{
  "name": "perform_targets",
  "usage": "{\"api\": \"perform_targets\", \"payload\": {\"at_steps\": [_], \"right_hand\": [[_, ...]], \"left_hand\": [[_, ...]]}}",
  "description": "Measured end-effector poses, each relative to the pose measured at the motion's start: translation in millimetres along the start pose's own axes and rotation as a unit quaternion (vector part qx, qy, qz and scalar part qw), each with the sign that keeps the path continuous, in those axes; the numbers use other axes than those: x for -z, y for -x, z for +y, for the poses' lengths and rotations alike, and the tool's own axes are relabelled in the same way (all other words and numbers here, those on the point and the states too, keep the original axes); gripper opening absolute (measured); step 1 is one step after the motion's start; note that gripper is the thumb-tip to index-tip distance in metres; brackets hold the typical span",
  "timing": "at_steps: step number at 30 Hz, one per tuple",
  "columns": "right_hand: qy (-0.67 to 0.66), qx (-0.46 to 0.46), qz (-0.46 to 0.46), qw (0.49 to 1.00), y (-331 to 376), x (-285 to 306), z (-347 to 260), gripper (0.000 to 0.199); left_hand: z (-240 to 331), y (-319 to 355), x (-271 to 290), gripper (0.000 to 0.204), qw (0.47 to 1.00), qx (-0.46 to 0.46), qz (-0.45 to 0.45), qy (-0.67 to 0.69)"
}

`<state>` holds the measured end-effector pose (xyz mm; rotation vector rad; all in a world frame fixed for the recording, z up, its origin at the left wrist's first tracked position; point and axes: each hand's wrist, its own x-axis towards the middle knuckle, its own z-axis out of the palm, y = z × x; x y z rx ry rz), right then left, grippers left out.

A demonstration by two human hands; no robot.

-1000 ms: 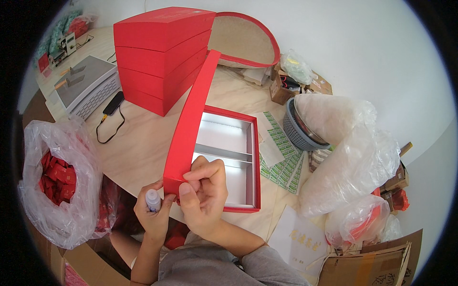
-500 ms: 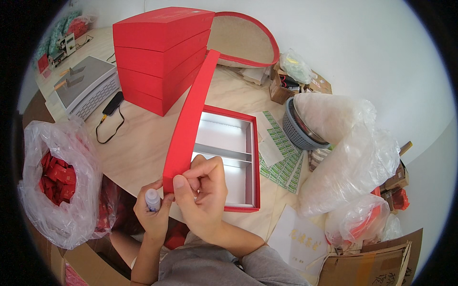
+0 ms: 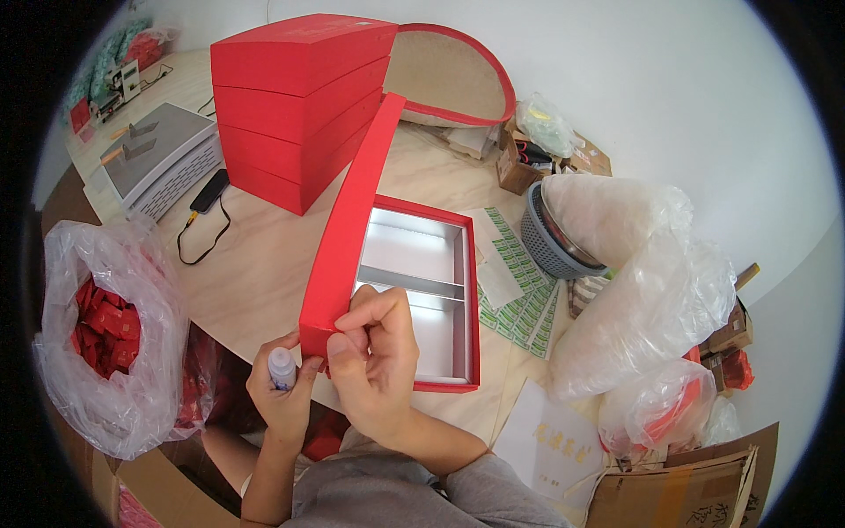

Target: The person applies glue to the side of a red cardboard box lid, presses the folded edge to secure it, and then closes the lid over a matching red base box.

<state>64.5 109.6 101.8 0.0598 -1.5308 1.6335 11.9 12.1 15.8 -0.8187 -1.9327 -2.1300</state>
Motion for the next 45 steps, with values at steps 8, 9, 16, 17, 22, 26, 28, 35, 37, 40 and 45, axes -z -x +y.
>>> {"api": "perform_targets", "payload": {"at_steps": [8,9,16,17,22,26,28,35,37,40,45], "right_hand": [[0.060,-0.006,-0.007,0.998,-0.4,1.2,0.5,0.019],[0.065,-0.005,-0.006,0.998,-0.3,1.4,0.7,0.018],[-0.029,0.011,-0.001,1.000,-1.9,4.7,1.9,0.014],[-0.009,0.016,-0.009,1.000,-1.6,4.5,1.3,0.012],[0.111,0.025,-0.011,0.993,0.0,2.0,2.6,0.012],[-0.009,0.024,-0.019,0.999,0.0,7.8,3.7,0.008],[0.008,0.029,-0.002,1.000,0.1,6.3,6.2,0.011],[0.124,0.038,0.038,0.991,11.9,28.0,15.1,0.019],[0.158,0.035,0.018,0.987,23.8,44.2,22.5,0.023],[0.259,-0.004,-0.050,0.965,43.6,63.7,24.2,0.027],[0.410,-0.016,-0.183,0.893,90.1,95.2,42.5,0.015]], "left_hand": [[-1.9,0.1,0.4,0.035,1.000,0.003,0.005,-0.002],[-1.3,-0.2,0.3,0.035,1.000,0.002,0.003,-0.004],[-2.4,0.7,0.3,0.034,1.000,0.014,-0.001,0.009],[-1.6,0.2,0.0,0.034,1.000,0.005,-0.002,0.005],[-1.1,1.0,0.2,0.033,1.000,0.013,0.001,0.002],[-1.0,0.6,0.0,0.032,1.000,0.023,-0.001,0.007],[-1.9,-1.1,2.7,0.032,1.000,0.025,-0.001,0.000],[-10.6,-2.7,8.8,0.030,0.998,0.056,0.006,-0.001],[-13.5,-1.5,13.6,0.029,0.995,0.098,0.023,0.012],[-16.2,1.1,19.5,0.029,0.990,0.130,0.052,0.024],[-13.4,1.0,12.7,0.032,0.983,0.161,0.067,0.059]]}}
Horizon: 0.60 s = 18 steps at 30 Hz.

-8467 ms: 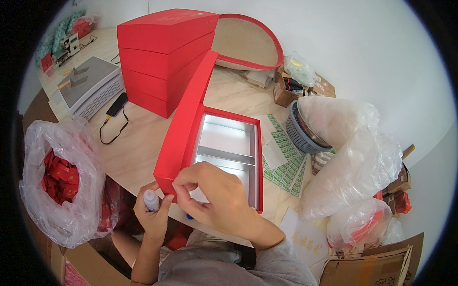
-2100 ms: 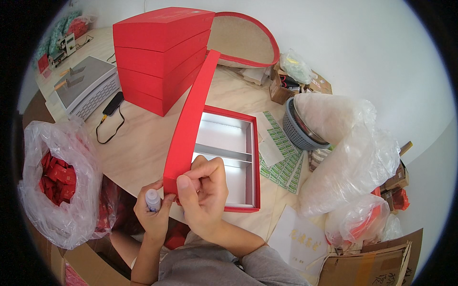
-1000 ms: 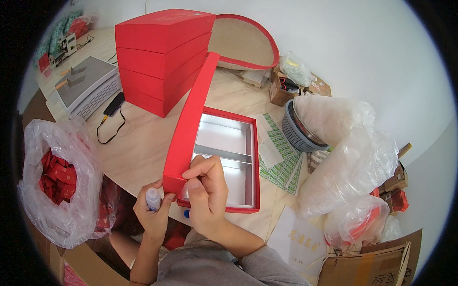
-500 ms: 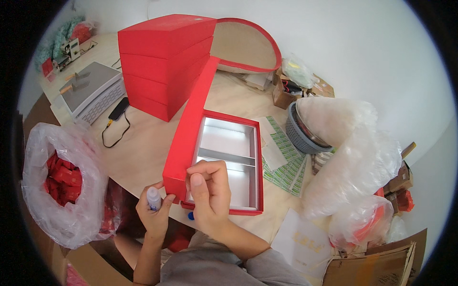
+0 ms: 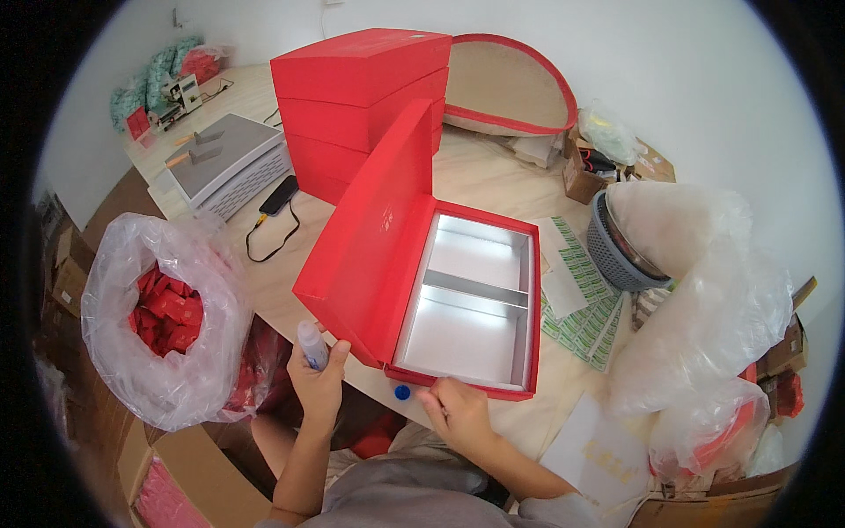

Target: The person applies glue to the side of a red cardboard box lid, presses the folded edge to secure it, and then closes the lid over a matching red base box.

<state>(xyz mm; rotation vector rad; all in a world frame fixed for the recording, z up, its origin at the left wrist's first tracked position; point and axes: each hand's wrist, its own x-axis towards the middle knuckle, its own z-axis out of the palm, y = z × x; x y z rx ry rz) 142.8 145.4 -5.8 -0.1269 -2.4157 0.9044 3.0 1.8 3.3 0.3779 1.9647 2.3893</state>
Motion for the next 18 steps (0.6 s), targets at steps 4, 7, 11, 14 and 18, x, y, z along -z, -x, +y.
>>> {"api": "perform_targets", "payload": {"at_steps": [4,7,11,14,18], "right_hand": [[0.025,-0.013,-0.025,0.999,23.6,-26.6,5.2,0.021],[0.090,0.010,-0.005,0.996,30.3,-32.9,11.0,0.025],[0.114,-0.045,-0.016,0.992,30.4,-40.6,15.2,0.033],[0.116,-0.056,-0.007,0.992,28.8,-41.0,20.5,0.030],[0.086,-0.047,0.030,0.995,38.4,-32.5,26.4,0.021]], "left_hand": [[-0.6,1.5,2.8,0.031,1.000,-0.003,0.006,-0.020],[0.0,5.9,2.9,0.030,0.999,-0.003,0.017,-0.029],[-7.6,13.5,12.9,0.029,0.996,-0.040,0.024,-0.075],[-5.0,29.4,11.8,0.027,0.997,0.003,0.013,-0.072],[-14.3,48.9,29.2,0.024,0.995,0.025,0.009,-0.095]]}}
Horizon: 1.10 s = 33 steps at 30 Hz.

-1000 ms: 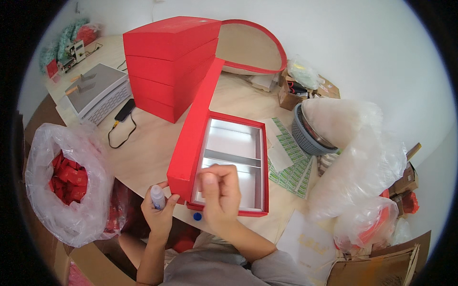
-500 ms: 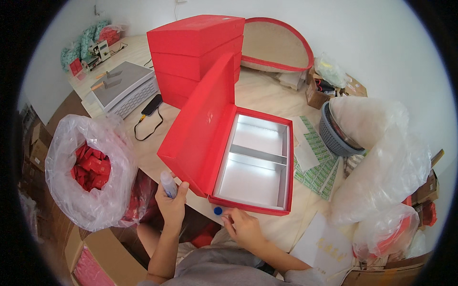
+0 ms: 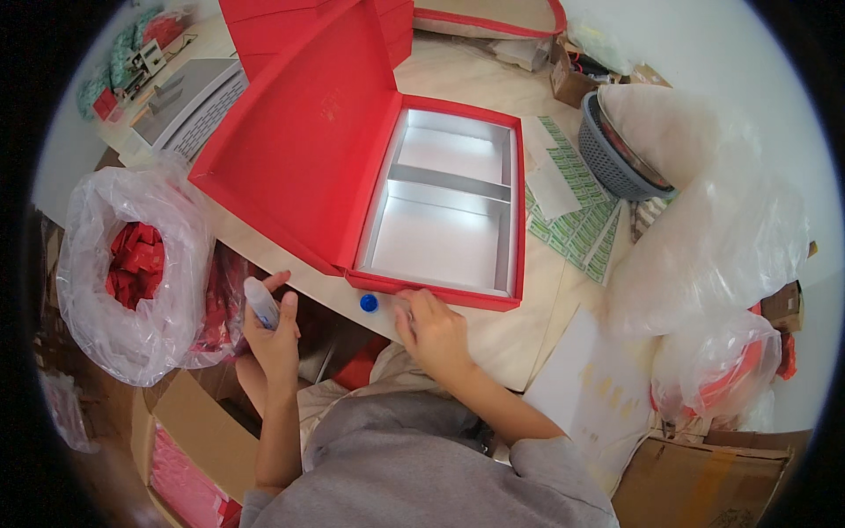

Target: The person applies glue to the side of a red cardboard box lid, presses the folded edge to secure it, and then closes the lid over a matching red base box.

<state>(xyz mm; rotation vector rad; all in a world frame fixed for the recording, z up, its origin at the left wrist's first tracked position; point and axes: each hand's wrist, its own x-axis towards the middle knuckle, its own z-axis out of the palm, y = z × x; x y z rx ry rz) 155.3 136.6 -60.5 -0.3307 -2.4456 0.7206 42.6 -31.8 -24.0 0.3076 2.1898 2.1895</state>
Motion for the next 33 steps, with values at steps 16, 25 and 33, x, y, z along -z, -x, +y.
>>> {"api": "perform_targets", "payload": {"at_steps": [16,25,33], "right_hand": [[-0.079,-0.061,-0.105,0.989,18.0,2.5,6.6,0.019],[-0.167,0.023,-0.195,0.966,-5.0,5.8,-42.6,0.025],[-0.199,0.057,-0.235,0.950,-9.3,-5.4,-45.0,0.029]], "left_hand": [[-59.0,17.3,0.8,0.025,0.977,-0.092,-0.148,-0.125],[-63.8,35.7,23.7,0.028,0.929,-0.116,-0.288,-0.202],[-68.3,36.5,37.4,0.027,0.931,-0.107,-0.285,-0.203]]}}
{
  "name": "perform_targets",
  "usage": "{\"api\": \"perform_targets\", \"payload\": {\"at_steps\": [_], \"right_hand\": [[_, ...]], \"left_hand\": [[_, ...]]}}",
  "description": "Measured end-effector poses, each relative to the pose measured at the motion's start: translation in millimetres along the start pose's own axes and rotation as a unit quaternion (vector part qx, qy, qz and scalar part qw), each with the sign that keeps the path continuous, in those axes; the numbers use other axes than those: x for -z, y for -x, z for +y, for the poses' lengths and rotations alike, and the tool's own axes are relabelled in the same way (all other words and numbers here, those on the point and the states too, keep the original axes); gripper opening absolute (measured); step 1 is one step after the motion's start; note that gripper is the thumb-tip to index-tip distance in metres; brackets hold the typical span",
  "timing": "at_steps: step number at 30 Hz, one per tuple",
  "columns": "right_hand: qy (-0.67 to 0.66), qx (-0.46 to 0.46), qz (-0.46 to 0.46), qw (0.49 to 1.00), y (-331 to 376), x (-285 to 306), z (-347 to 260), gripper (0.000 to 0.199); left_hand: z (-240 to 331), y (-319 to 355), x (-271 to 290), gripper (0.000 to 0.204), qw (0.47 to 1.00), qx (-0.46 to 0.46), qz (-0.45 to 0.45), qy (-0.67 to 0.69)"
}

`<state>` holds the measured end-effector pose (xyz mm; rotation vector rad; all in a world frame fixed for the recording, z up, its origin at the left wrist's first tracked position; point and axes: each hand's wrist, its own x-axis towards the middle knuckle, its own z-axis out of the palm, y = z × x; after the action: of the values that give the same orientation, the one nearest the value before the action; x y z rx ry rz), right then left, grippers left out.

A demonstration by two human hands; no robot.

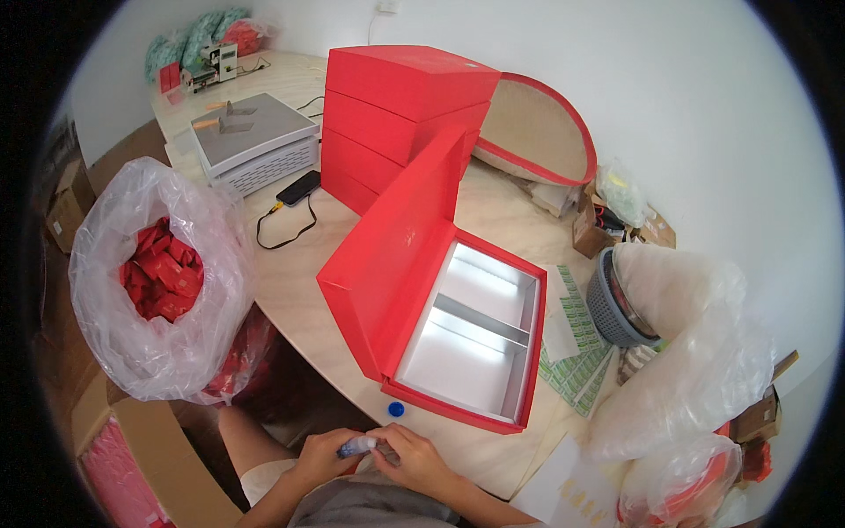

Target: The person applies glue to the side of a red cardboard box lid, presses the folded edge to secure it, and then closes the lid over a matching red base box.

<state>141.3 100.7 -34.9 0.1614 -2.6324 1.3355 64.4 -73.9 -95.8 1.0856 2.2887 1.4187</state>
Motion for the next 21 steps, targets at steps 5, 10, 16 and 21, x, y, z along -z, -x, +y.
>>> {"api": "perform_targets", "payload": {"at_steps": [5,10,16,21], "right_hand": [[0.004,0.004,-0.057,0.998,-0.8,3.9,1.5,0.026],[-0.043,0.009,-0.121,0.992,-2.9,4.7,1.5,0.023],[0.031,-0.008,-0.113,0.993,-4.0,2.6,6.5,0.015],[0.138,0.017,-0.085,0.987,-0.7,-5.0,18.4,0.017]], "left_hand": [[-3.9,0.2,8.7,0.024,0.998,0.015,-0.058,0.002],[-7.9,-1.4,24.6,0.028,0.953,0.079,-0.233,0.178],[2.5,-12.2,28.2,0.029,0.961,0.102,-0.238,0.100],[4.4,-6.5,12.4,0.029,0.988,0.040,-0.141,-0.039]]}}
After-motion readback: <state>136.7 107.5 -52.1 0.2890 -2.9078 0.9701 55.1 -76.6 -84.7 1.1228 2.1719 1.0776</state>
